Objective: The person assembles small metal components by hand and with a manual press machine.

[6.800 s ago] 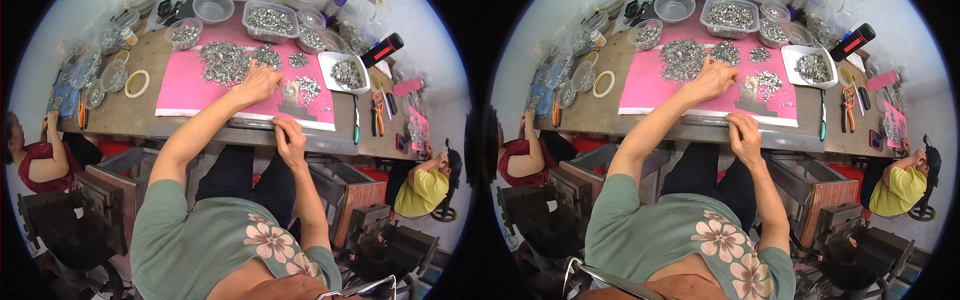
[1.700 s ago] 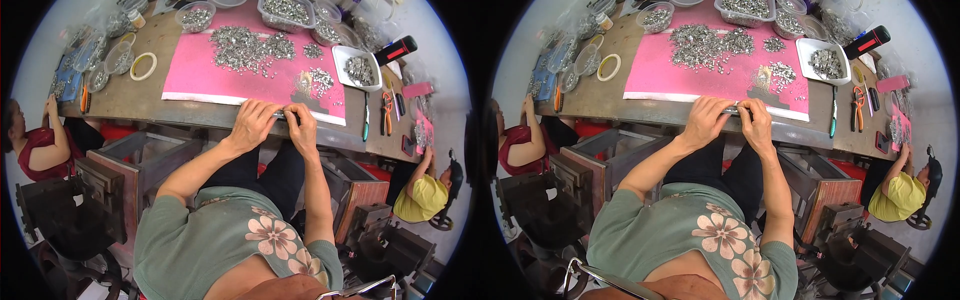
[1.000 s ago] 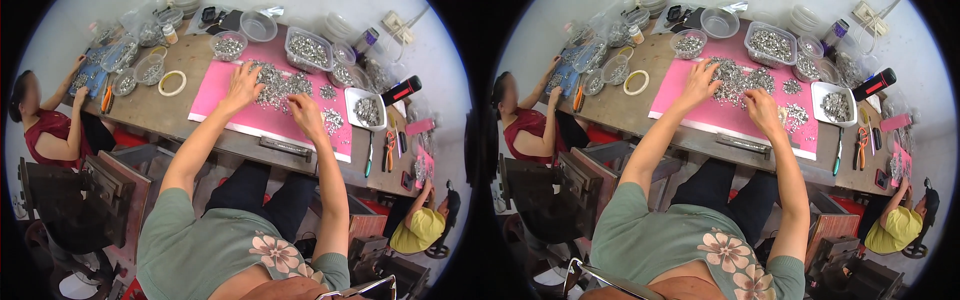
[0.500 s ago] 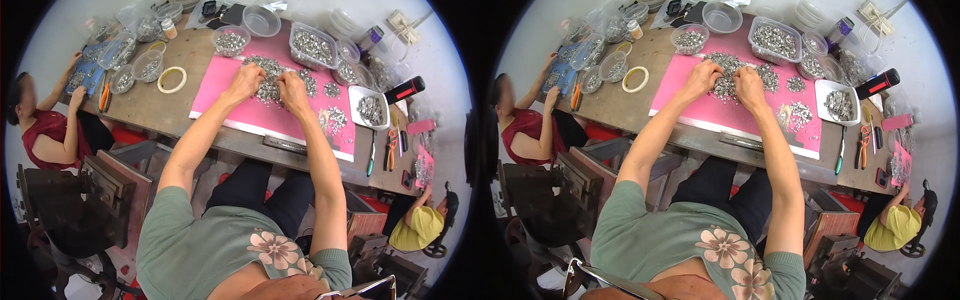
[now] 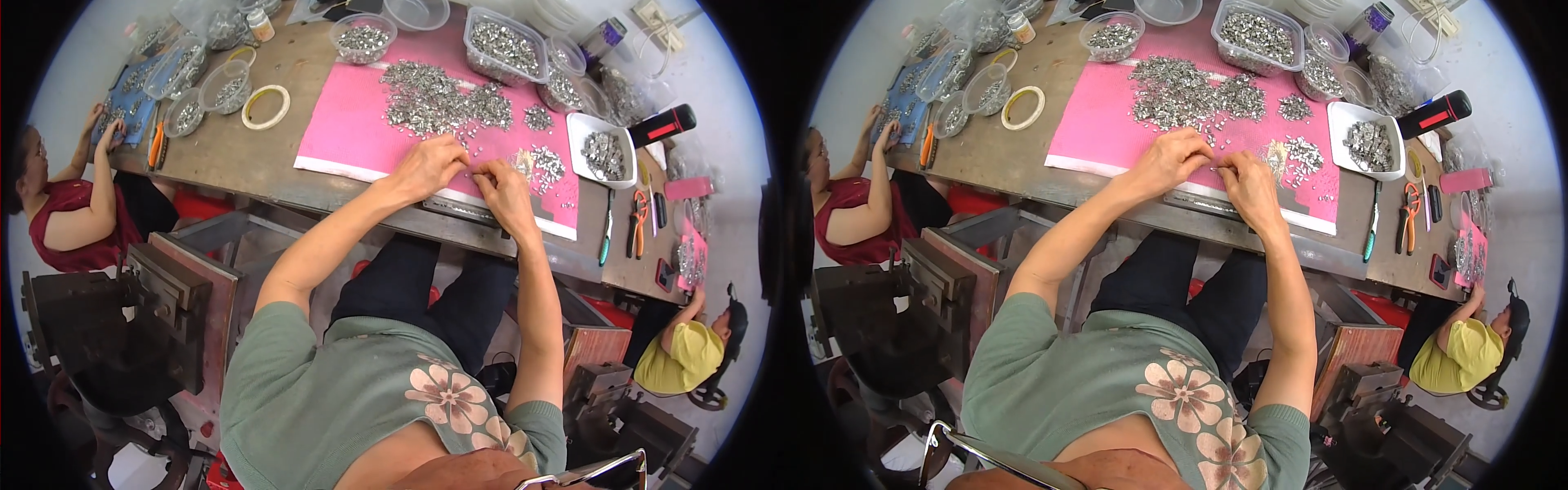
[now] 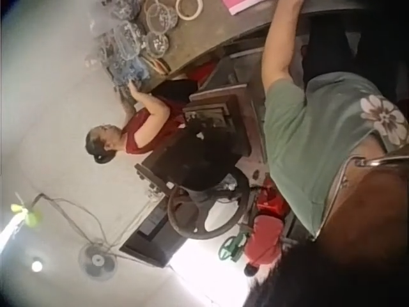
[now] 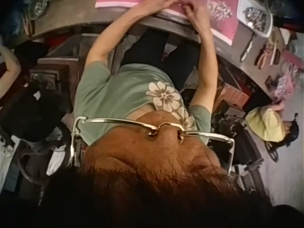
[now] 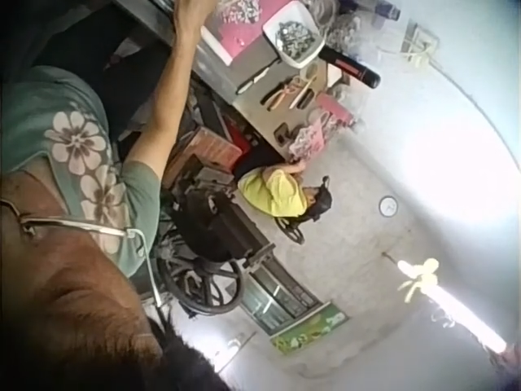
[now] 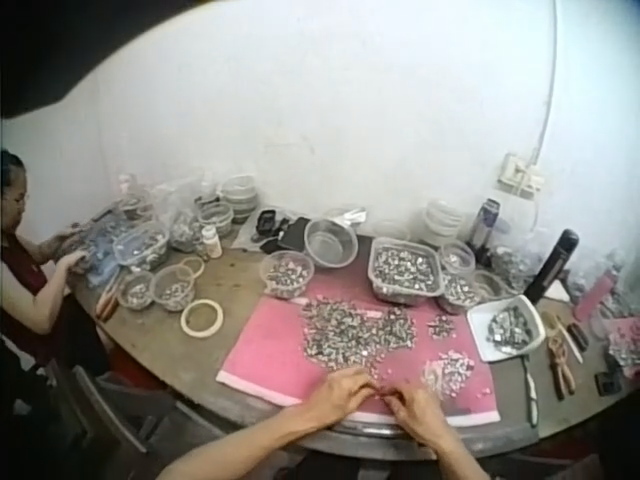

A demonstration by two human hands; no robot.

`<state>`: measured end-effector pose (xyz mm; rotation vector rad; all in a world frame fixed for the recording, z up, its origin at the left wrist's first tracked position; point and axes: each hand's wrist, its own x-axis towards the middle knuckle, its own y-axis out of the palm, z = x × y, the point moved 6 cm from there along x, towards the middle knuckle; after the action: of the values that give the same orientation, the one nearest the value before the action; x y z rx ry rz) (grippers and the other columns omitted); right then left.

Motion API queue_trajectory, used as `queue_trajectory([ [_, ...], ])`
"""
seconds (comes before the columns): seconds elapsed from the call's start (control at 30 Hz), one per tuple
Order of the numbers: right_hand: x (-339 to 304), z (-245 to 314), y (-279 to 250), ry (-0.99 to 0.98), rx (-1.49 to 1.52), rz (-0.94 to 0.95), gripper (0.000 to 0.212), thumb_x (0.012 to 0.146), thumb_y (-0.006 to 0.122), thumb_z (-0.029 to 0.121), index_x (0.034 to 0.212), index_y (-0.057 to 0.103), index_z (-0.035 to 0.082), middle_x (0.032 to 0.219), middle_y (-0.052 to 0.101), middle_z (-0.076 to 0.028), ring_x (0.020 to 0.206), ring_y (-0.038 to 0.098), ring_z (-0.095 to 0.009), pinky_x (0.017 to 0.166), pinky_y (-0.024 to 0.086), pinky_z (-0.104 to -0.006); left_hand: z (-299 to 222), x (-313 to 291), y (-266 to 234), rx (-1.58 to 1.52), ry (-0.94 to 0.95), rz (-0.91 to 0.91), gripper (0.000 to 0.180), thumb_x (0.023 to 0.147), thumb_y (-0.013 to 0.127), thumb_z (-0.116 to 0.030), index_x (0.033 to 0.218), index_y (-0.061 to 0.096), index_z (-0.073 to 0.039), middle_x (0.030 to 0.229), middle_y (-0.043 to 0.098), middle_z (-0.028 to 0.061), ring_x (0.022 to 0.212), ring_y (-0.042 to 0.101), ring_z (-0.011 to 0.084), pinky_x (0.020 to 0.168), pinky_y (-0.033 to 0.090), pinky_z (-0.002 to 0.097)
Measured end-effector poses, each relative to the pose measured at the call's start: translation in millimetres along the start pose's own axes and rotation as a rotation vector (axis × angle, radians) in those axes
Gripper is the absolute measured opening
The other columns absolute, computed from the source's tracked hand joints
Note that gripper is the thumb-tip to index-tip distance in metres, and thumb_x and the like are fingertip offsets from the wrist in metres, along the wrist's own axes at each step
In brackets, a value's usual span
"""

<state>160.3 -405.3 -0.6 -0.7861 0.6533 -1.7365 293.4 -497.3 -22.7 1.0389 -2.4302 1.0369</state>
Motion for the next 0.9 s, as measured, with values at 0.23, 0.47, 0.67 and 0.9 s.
queue_trajectory([
  [0.23, 0.1, 2.1, 9.1, -0.080, -0.011, -0.049, 0.013, 0.085, 0.075, 0.010, 0.094, 0.072, 0.000, 0.084, 0.067, -0.015, 0.074, 0.066, -0.029, 0.068, 0.052, -0.0393, -3.3, -11.0, -33.3, -0.072, -0.166, -0.069, 0.011, 0.089, 0.069, -0.005, 0.098, 0.069, 0.001, 0.088, 0.067, 0.0109, 0.075, 0.067, 0.0206, 0.066, 0.053, 0.0330],
  [0.47, 2.3, 0.8, 12.1, -0.102, -0.124, -0.023, 0.015, 0.087, 0.073, 0.011, 0.092, 0.067, -0.002, 0.086, 0.066, -0.019, 0.084, 0.066, -0.038, 0.074, 0.051, -0.0466, -11.5, -33.9, -31.6, 0.232, 0.008, -0.039, 0.007, 0.086, 0.070, -0.006, 0.090, 0.066, -0.002, 0.086, 0.063, 0.0116, 0.082, 0.062, 0.0314, 0.074, 0.050, 0.0417],
  [0.67, -35.6, 21.2, -3.8, 0.034, 0.177, -0.018, 0.011, 0.090, 0.069, 0.006, 0.093, 0.065, -0.003, 0.088, 0.066, -0.018, 0.078, 0.065, -0.037, 0.073, 0.051, -0.0426, -14.7, -37.4, -26.4, 0.348, 0.041, -0.026, 0.009, 0.083, 0.072, -0.008, 0.087, 0.064, -0.005, 0.086, 0.057, 0.0104, 0.086, 0.057, 0.0311, 0.077, 0.047, 0.0439],
  [0.9, -59.5, 28.8, 4.0, -0.188, 0.141, -0.136, 0.008, 0.089, 0.068, 0.000, 0.095, 0.063, 0.000, 0.093, 0.065, -0.013, 0.085, 0.061, -0.032, 0.080, 0.046, -0.0398, -18.2, -36.8, -23.7, 0.209, 0.011, -0.022, 0.009, 0.087, 0.068, -0.005, 0.094, 0.062, -0.003, 0.087, 0.060, 0.0133, 0.085, 0.057, 0.0338, 0.078, 0.046, 0.0453],
])
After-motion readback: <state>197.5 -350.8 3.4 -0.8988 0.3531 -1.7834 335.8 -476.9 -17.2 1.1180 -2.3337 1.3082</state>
